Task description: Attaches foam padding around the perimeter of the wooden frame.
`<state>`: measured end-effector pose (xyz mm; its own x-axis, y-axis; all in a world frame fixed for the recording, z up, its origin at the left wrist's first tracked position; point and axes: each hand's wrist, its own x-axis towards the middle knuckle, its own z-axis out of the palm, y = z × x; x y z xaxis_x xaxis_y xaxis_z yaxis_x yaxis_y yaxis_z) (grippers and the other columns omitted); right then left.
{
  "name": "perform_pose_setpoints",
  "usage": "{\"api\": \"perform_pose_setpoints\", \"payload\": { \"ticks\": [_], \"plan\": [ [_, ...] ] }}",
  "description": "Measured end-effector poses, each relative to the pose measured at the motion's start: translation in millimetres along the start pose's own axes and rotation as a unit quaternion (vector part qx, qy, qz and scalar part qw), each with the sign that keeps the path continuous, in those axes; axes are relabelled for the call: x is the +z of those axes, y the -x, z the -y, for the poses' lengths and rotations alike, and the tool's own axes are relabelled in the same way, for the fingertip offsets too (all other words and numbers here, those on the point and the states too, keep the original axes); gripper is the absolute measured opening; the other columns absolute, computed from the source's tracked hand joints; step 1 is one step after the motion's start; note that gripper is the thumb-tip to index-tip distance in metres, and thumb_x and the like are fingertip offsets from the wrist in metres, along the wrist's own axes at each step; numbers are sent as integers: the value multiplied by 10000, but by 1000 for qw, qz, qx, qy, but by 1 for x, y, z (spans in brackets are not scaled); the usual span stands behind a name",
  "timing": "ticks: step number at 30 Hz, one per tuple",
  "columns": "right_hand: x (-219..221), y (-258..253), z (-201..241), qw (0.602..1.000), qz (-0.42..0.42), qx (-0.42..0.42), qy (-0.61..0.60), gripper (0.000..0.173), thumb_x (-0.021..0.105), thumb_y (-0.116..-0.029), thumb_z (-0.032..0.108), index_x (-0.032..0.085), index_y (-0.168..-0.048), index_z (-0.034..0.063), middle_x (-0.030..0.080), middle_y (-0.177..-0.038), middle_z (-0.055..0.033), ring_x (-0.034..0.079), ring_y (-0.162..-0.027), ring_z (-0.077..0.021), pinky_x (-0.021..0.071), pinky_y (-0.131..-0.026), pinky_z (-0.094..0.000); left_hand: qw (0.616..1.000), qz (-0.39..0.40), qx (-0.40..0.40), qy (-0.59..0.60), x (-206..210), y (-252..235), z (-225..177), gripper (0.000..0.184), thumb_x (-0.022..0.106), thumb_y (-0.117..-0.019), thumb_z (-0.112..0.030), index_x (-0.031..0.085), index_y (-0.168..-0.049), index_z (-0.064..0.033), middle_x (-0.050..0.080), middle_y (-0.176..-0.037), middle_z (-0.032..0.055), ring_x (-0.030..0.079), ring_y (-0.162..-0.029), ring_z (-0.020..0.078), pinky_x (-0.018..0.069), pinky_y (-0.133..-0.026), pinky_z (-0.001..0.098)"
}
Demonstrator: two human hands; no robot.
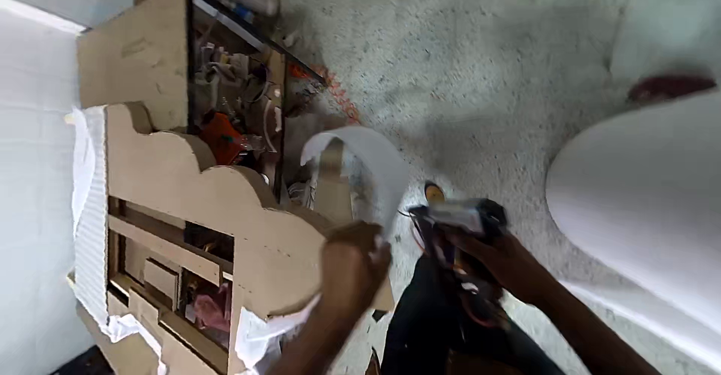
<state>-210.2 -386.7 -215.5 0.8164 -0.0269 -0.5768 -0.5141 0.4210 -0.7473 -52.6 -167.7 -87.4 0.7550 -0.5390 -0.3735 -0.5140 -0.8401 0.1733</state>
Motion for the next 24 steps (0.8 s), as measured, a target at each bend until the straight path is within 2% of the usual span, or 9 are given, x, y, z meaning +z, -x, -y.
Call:
{"api": "perform_pose_setpoints", "payload": {
  "ticks": [2,3,5,9,13,14,17,21,24],
  "plan": [
    [-44,-11,7,998,1,9,56,318,634,-1005,406,707,-1203,169,724,-918,-148,614,-531,-247,552,-483,-411,1000,-13,-13,1,7,-17,1,209,676,-919,-413,780,-982,-244,716,-840,-67,694,-782,121,598,-693,431],
    [-58,-14,12,998,12,17,66,319,629,-1006,392,696,-1228,172,734,-1002,-156,610,-527,-254,545,-471,-418,999,-14,-45,19,2,-21,8,196,677,-918,-410,777,-975,-251,714,-828,-72,693,-757,117,596,-661,431],
    [-66,-21,34,997,27,37,68,309,628,-1004,349,689,-1233,151,738,-1045,-167,609,-523,-257,539,-466,-419,987,-15,-136,83,-21,-30,31,233,688,-921,-451,751,-973,-232,699,-785,-51,686,-711,139,600,-638,461],
    [-19,-61,95,991,93,65,72,333,641,-994,388,699,-1188,124,714,-866,-136,629,-552,-224,569,-513,-390,942,-62,-278,175,-50,-40,86,319,742,-886,-472,725,-991,-172,663,-711,5,655,-626,194,582,-597,516],
    [38,-125,126,968,227,92,49,318,591,-1029,362,710,-1175,106,686,-802,-144,609,-560,-216,557,-557,-374,910,-124,-336,208,-45,-32,102,254,774,-876,-394,750,-1039,-201,729,-768,-53,701,-658,109,627,-624,436],
    [48,-135,127,963,251,99,26,313,576,-1041,341,710,-1188,99,692,-824,-152,597,-551,-210,546,-548,-366,902,-141,-341,223,-44,-31,100,234,778,-872,-370,747,-1026,-196,730,-759,-58,703,-644,99,632,-603,409],
    [64,-156,122,933,334,127,-38,299,539,-1061,270,654,-1266,86,721,-1080,-169,603,-549,-195,549,-528,-354,873,-206,-359,259,-38,-30,93,158,786,-856,-308,710,-904,-177,692,-680,-50,664,-562,103,591,-510,360],
    [73,-162,106,904,396,159,-40,302,550,-1060,260,639,-1278,71,717,-1110,-166,611,-549,-207,555,-520,-368,838,-272,-398,256,-36,-26,78,151,777,-858,-290,709,-924,-172,695,-707,-62,664,-581,87,586,-511,313],
    [77,-170,100,894,410,176,-32,282,563,-1060,248,644,-1268,76,718,-1116,-158,613,-551,-213,556,-519,-368,826,-296,-410,250,-37,-25,71,138,769,-871,-259,708,-950,-164,707,-731,-64,675,-600,90,595,-522,304]
  ]
}}
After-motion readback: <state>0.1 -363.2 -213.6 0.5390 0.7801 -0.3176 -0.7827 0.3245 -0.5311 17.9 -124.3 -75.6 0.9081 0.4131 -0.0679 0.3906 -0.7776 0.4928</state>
